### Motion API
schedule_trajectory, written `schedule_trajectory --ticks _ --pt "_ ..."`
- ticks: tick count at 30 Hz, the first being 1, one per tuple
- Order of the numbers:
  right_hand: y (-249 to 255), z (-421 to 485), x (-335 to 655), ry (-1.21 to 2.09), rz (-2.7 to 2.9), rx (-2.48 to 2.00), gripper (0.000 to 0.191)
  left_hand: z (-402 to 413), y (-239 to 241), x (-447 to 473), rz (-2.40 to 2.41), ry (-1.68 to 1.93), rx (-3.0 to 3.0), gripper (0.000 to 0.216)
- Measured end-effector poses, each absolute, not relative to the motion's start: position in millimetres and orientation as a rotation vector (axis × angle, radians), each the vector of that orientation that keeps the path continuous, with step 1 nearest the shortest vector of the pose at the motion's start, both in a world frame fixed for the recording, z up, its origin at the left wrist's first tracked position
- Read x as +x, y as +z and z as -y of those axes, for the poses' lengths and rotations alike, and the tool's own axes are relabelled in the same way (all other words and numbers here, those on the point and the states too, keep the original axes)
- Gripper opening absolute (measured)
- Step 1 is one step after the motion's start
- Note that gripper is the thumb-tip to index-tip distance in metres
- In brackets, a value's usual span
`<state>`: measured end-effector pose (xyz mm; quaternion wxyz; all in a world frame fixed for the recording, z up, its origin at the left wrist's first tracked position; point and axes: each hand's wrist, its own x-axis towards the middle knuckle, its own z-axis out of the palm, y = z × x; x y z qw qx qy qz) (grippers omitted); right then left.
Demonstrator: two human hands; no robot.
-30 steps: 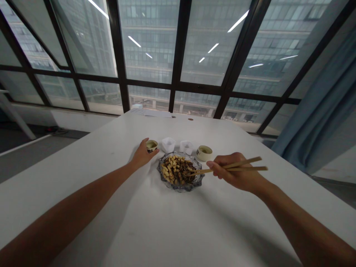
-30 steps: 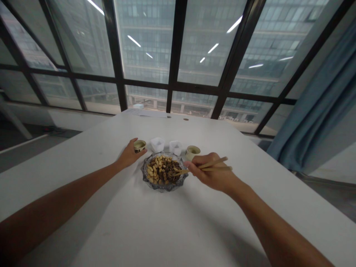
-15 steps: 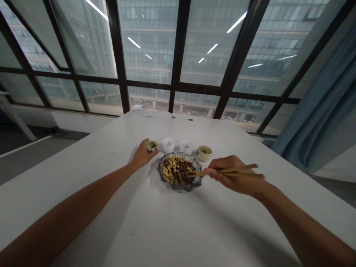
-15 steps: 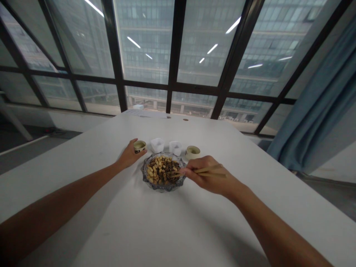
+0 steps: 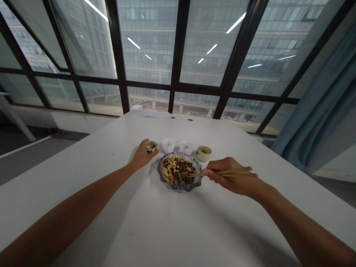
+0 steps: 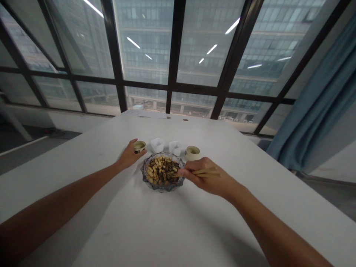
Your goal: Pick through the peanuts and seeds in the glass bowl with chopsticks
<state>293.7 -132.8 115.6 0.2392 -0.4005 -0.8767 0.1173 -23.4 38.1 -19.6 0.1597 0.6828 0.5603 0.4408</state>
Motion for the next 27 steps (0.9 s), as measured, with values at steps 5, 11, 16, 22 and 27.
schedule_trajectory --ticks 5,11,16,22,27 --pt "115.0 133.4 293.6 0.256 2.440 -1.083 0.054 -42.0 -23.7 -24.1 -1.590 1.314 1.956 0.079" --pt "114.1 133.0 293.6 0.279 2.429 -1.087 0.051 -42.4 -25.4 -24.9 -1.584 1.314 1.945 0.080" --pt "116.1 133.0 296.4 0.373 2.343 -1.125 0.046 -43.0 -25.7 -25.4 -1.572 1.317 1.946 0.081" --pt "116.0 129.0 298.9 0.591 2.000 -1.189 0.055 -44.8 -28.0 -26.2 -1.542 1.335 1.949 0.080" --pt "109.3 113.0 299.7 0.748 1.507 -1.156 0.060 -44.2 -27.3 -25.1 -1.585 1.336 1.951 0.079"
